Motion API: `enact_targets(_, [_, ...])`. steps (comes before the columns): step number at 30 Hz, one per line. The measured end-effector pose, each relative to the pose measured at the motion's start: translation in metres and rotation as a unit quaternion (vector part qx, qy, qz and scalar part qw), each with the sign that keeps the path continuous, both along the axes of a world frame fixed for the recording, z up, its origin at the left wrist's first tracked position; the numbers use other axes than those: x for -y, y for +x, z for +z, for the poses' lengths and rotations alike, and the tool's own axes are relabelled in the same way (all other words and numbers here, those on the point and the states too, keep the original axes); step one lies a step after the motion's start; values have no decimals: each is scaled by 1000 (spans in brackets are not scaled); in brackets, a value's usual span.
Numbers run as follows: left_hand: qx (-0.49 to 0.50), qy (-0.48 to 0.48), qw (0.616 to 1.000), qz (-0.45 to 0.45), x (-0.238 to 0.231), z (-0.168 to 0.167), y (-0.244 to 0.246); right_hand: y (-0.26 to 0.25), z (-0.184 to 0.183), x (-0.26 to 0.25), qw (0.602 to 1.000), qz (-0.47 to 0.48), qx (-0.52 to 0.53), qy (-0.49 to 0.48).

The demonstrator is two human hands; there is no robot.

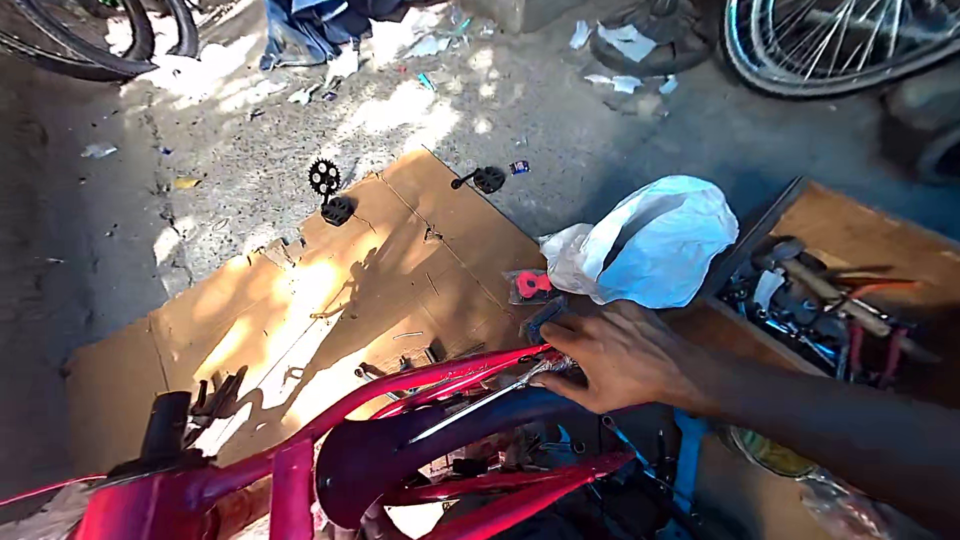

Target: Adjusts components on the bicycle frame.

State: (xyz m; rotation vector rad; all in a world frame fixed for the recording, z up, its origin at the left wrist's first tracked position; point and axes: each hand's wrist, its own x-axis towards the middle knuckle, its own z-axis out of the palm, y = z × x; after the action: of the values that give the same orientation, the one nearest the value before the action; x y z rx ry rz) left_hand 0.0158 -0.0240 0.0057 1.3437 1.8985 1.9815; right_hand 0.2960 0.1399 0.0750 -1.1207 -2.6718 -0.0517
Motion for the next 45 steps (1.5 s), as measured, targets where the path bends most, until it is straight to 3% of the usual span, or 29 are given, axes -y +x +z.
enact_targets(2, [51,8,999,-4,-3,-2,7,0,1,-1,1000,1,2,-6])
enact_targets(5, [-73,-83,993,38,-1,-1,6,0,0,-2,1000,0,3,-8])
enact_targets(7, [-118,-135,982,57,-4,13,12,0,-1,-3,1000,-3,2,-11])
enact_targets(9, [-99,-191,974,72,-9,47,28,-1,0,-3,1000,-2,8,-25])
enact_targets(10, [-94,-189,975,65,-7,49,27,-1,2,-3,999,0,12,-32])
enact_targets(13, [-79,-60,995,-27,10,-1,-8,-1,6,-3,999,6,15,-45])
enact_targets(14, [-2,-37,998,-47,12,5,-5,-1,7,-1,999,4,13,-52])
enact_targets(16, [133,-22,991,-2,11,27,10,-1,7,0,998,-6,2,-58])
enact_targets(20, [-14,-62,997,48,8,17,-10,0,-2,0,999,-2,-20,-27])
enact_targets(26, [48,-111,991,64,2,40,-23,-2,-4,-4,998,7,-36,45])
enact_targets(31, [57,-145,988,1,6,32,-25,6,-7,-7,999,5,-25,27])
enact_targets(38, [21,-197,980,8,3,33,-31,20,0,2,1000,-8,-21,2])
enact_targets(45, [48,-168,985,-17,12,25,-33,20,0,12,999,-28,-13,21])
